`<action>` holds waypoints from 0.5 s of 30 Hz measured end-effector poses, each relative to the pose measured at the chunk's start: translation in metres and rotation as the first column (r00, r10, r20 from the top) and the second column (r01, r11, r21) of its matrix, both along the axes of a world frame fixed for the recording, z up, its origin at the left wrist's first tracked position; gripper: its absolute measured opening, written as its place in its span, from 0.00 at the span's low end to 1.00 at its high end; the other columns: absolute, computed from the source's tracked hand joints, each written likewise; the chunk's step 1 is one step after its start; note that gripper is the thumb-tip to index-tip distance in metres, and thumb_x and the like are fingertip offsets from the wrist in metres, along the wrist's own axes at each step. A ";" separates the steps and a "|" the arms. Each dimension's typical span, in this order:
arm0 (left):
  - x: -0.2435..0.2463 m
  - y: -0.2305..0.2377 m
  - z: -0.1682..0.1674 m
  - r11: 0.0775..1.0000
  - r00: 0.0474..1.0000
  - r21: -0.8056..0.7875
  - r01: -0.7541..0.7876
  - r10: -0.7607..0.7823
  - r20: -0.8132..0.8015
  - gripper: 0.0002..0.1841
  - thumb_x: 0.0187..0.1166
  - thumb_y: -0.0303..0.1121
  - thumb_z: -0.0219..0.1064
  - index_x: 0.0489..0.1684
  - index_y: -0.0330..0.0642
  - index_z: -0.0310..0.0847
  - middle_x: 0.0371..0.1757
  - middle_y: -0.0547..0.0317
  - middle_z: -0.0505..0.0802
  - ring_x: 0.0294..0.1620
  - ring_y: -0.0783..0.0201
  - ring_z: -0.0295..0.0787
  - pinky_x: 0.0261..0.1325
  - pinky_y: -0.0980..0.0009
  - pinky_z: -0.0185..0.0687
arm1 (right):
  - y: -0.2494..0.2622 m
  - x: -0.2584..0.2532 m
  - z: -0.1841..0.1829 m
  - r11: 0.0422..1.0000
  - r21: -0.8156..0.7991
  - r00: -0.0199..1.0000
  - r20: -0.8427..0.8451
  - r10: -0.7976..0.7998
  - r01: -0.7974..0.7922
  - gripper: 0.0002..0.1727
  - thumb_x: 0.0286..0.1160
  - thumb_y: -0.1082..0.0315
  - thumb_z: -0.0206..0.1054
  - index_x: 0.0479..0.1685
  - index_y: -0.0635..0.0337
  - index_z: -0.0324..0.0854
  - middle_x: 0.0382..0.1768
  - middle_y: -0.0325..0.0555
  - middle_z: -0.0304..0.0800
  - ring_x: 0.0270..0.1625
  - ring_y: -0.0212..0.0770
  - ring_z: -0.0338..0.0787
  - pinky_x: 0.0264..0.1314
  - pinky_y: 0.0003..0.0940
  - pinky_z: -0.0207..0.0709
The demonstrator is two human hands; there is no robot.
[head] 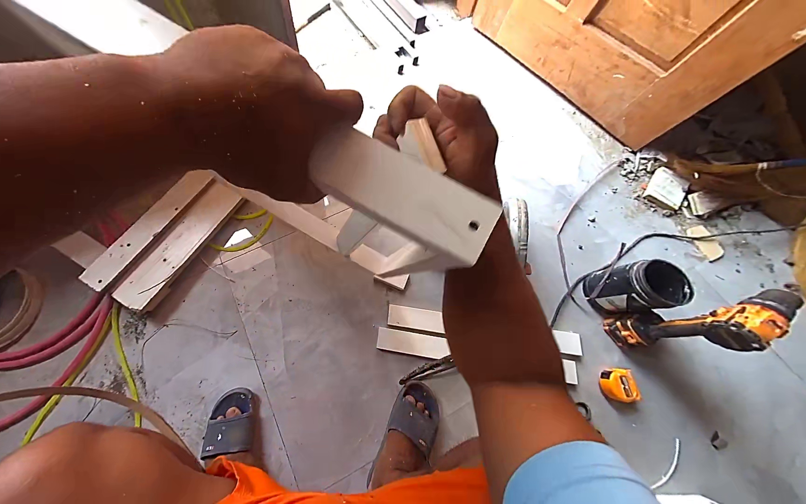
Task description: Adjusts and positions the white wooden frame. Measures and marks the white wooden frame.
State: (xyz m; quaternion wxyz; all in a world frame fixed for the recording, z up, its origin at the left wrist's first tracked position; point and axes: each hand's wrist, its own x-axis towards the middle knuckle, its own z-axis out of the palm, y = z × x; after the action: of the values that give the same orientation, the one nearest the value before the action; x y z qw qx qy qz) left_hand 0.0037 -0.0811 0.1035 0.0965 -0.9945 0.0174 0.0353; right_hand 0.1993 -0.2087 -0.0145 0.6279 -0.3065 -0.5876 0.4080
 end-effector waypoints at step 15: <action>-0.013 -0.049 -0.057 0.789 0.835 -0.271 -0.551 0.517 -0.189 0.25 0.68 0.56 0.77 0.51 0.48 0.79 0.36 0.52 0.87 0.42 0.46 0.88 0.37 0.44 0.77 | 0.015 0.016 -0.024 0.841 -0.496 0.930 0.162 0.331 -0.213 0.16 0.88 0.67 0.39 0.46 0.51 0.75 0.32 0.25 0.86 0.36 0.16 0.87 0.42 0.15 0.82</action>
State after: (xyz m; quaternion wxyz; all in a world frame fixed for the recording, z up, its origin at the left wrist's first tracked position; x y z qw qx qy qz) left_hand -0.0094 -0.1300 0.0467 -0.0783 -0.9577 -0.2541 0.1101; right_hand 0.2156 -0.1941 -0.0388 0.3937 -0.4094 -0.5804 0.5835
